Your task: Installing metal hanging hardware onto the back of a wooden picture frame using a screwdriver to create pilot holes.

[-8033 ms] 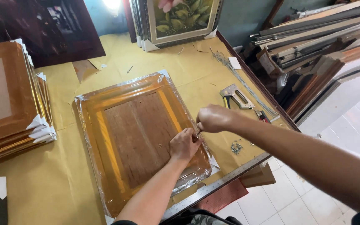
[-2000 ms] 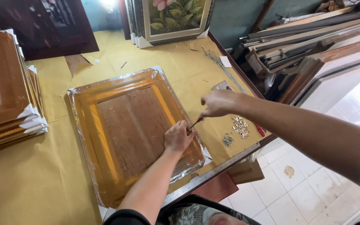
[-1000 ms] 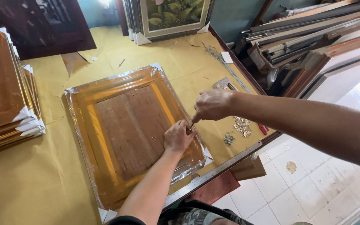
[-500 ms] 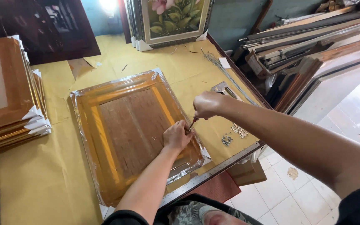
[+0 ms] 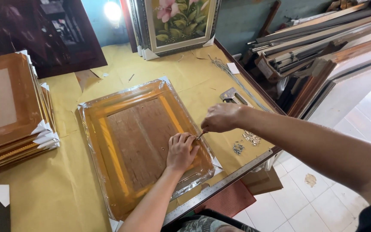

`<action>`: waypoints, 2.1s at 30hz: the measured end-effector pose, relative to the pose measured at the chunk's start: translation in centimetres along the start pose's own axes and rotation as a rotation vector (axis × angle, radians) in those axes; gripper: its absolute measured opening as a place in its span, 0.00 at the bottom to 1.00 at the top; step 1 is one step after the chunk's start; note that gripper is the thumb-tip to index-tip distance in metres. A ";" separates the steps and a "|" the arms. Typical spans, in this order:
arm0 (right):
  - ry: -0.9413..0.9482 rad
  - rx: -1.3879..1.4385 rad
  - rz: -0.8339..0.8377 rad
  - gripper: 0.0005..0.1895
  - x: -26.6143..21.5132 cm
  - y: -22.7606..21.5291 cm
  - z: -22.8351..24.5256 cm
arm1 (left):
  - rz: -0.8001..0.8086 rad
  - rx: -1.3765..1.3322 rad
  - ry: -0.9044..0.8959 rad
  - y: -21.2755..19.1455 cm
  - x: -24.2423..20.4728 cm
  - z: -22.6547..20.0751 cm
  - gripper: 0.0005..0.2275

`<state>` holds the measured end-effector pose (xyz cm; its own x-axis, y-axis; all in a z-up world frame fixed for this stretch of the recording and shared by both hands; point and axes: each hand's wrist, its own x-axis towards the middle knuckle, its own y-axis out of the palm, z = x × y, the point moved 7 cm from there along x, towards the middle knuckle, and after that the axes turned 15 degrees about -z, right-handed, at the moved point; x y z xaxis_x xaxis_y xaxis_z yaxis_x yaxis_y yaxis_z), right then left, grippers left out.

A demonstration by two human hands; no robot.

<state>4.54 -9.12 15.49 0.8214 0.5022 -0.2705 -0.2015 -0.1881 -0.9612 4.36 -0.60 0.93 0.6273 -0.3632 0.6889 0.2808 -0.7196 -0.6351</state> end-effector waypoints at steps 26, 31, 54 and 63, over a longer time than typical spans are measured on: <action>0.326 0.045 0.005 0.07 7.3 5.1 -5.0 | 0.026 -0.062 -0.113 -1.4 1.3 0.0 0.17; 0.397 -0.168 0.146 0.17 5.2 2.3 -3.8 | 0.024 -0.070 -0.084 -1.2 0.6 0.0 0.16; -0.221 -0.437 -0.005 0.10 2.1 0.1 -1.1 | 0.030 -0.011 0.005 -1.0 0.4 -0.4 0.14; 0.357 0.095 0.035 0.12 3.7 3.0 -4.6 | 0.034 -0.013 -0.023 -1.2 0.8 -0.4 0.13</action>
<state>9.44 -11.76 11.81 0.9443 0.1676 -0.2833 -0.2671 -0.1126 -0.9571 4.19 -0.23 2.41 0.6526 -0.3742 0.6589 0.2493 -0.7151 -0.6531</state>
